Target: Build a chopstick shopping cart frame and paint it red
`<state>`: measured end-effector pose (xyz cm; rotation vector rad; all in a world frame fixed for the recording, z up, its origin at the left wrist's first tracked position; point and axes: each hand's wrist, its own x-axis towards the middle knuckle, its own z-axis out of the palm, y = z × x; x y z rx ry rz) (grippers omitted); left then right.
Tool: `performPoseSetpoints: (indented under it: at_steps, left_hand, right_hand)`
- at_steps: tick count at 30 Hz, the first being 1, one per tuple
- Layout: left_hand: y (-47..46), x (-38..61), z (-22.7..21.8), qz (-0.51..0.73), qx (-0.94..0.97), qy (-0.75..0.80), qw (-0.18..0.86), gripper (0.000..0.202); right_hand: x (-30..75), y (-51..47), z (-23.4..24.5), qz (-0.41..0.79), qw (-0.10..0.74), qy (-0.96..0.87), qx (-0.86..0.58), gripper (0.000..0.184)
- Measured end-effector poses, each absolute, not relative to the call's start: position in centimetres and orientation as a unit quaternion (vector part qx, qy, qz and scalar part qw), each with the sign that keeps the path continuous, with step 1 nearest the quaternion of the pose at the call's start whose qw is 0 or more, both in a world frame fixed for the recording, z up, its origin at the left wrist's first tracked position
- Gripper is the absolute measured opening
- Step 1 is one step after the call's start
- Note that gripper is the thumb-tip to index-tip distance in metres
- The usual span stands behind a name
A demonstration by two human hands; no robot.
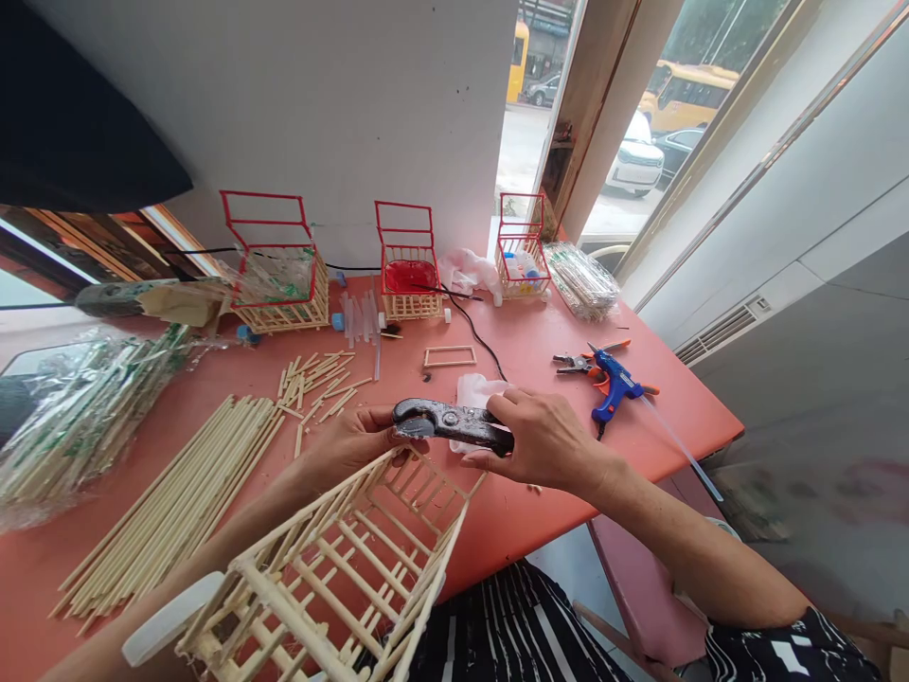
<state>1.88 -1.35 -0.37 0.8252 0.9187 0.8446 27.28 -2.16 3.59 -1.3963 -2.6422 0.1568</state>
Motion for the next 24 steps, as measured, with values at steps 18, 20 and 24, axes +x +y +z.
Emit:
performPoseSetpoints:
  at_steps: [18,20,24]
  left_hand:
    - [-1.4,1.6,-0.8,0.346,0.401,0.391,0.752,0.05]
    - [-1.5,1.6,-0.3,0.341,0.413,0.394,0.747,0.05]
    - [-1.6,1.6,-0.3,0.349,0.421,0.401,0.735,0.051]
  right_hand:
    - [27.4,-2.0,3.2,0.145,0.111,-0.849,-0.497,0.068]
    - [27.5,-1.8,3.5,0.189,0.113,-0.839,-0.498,0.065]
    - [28.5,-1.7,3.6,0.182,0.104,-0.829,-0.519,0.06]
